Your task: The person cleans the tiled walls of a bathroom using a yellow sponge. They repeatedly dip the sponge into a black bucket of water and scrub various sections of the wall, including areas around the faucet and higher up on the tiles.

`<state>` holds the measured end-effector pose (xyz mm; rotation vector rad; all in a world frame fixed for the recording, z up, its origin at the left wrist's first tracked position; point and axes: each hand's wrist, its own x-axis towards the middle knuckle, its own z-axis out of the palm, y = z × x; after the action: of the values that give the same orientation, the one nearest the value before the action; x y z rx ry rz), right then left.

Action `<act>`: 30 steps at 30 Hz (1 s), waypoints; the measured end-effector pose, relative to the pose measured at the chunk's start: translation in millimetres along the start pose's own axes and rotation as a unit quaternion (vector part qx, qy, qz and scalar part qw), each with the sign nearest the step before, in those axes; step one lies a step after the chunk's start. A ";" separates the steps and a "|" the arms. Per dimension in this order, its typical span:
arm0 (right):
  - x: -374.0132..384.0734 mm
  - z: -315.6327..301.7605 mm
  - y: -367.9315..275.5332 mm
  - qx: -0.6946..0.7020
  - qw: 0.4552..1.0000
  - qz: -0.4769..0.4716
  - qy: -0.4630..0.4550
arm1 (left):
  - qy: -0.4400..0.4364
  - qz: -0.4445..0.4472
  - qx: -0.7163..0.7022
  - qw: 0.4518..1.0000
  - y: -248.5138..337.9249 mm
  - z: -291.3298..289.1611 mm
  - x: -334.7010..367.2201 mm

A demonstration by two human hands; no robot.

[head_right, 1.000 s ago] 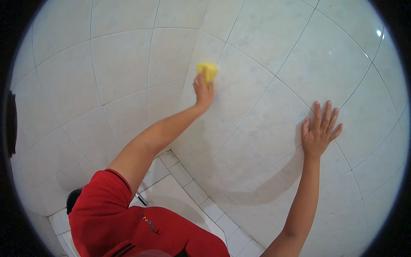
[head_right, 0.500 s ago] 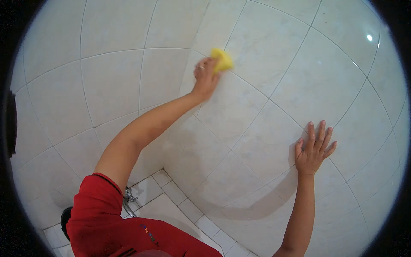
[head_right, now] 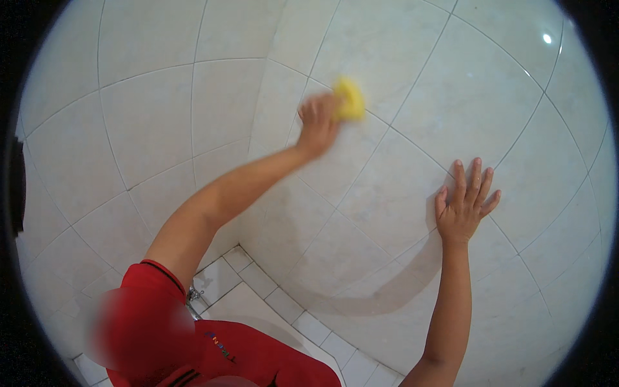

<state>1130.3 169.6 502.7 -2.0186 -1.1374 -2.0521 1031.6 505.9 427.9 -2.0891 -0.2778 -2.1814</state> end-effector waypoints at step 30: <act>2.8 3.2 -11.9 0.020 1.000 0.004 0.010 | -0.045 0.038 0.207 0.977 -19.5 -1.8 -59.4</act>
<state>1126.5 181.2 499.4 -1.9773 -1.1555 -2.0252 1028.8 521.7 367.5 -1.9264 -0.5919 -1.7986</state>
